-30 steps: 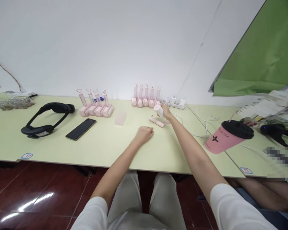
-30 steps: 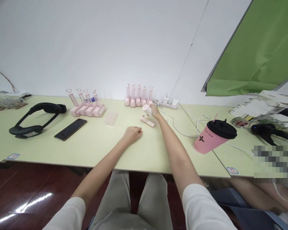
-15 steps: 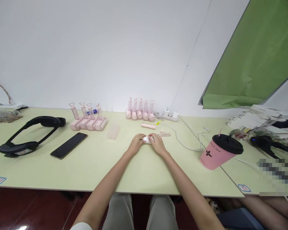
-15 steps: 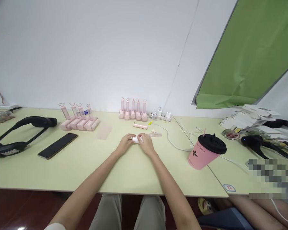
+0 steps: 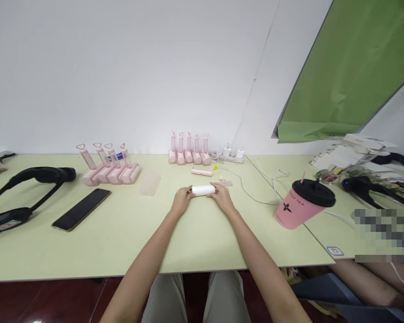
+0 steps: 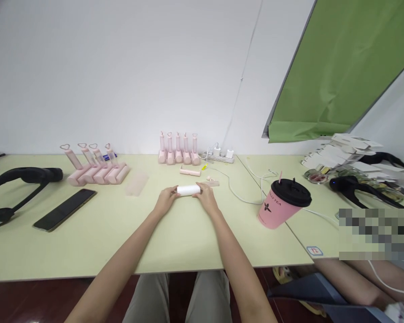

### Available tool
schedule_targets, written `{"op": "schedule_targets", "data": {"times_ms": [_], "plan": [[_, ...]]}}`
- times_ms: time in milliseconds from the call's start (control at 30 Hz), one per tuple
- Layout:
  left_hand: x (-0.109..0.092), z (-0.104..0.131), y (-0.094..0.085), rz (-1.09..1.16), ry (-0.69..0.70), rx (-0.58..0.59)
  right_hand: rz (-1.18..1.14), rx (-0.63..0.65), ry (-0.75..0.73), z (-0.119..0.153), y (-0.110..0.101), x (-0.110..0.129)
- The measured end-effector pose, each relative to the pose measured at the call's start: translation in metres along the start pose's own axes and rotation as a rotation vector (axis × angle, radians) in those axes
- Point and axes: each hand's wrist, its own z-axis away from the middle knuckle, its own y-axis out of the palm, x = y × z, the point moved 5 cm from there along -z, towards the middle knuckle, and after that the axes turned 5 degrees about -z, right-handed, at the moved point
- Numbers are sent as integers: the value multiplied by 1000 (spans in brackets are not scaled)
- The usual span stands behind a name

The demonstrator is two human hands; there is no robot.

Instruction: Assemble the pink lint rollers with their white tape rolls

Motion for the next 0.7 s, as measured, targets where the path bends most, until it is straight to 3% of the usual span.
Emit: {"op": "schedule_targets", "data": {"times_ms": [233, 367, 567, 700], "plan": [[-2, 2, -4, -62, -32, -33, 0, 41, 65, 4, -2, 3], [6, 1, -11, -48, -124, -24, 42, 34, 35, 5, -5, 5], [16, 4, -34, -361, -133, -142, 142, 91, -73, 6, -7, 8], [25, 6, -44, -480, -153, -241, 124, 59, -76, 3, -24, 7]]}}
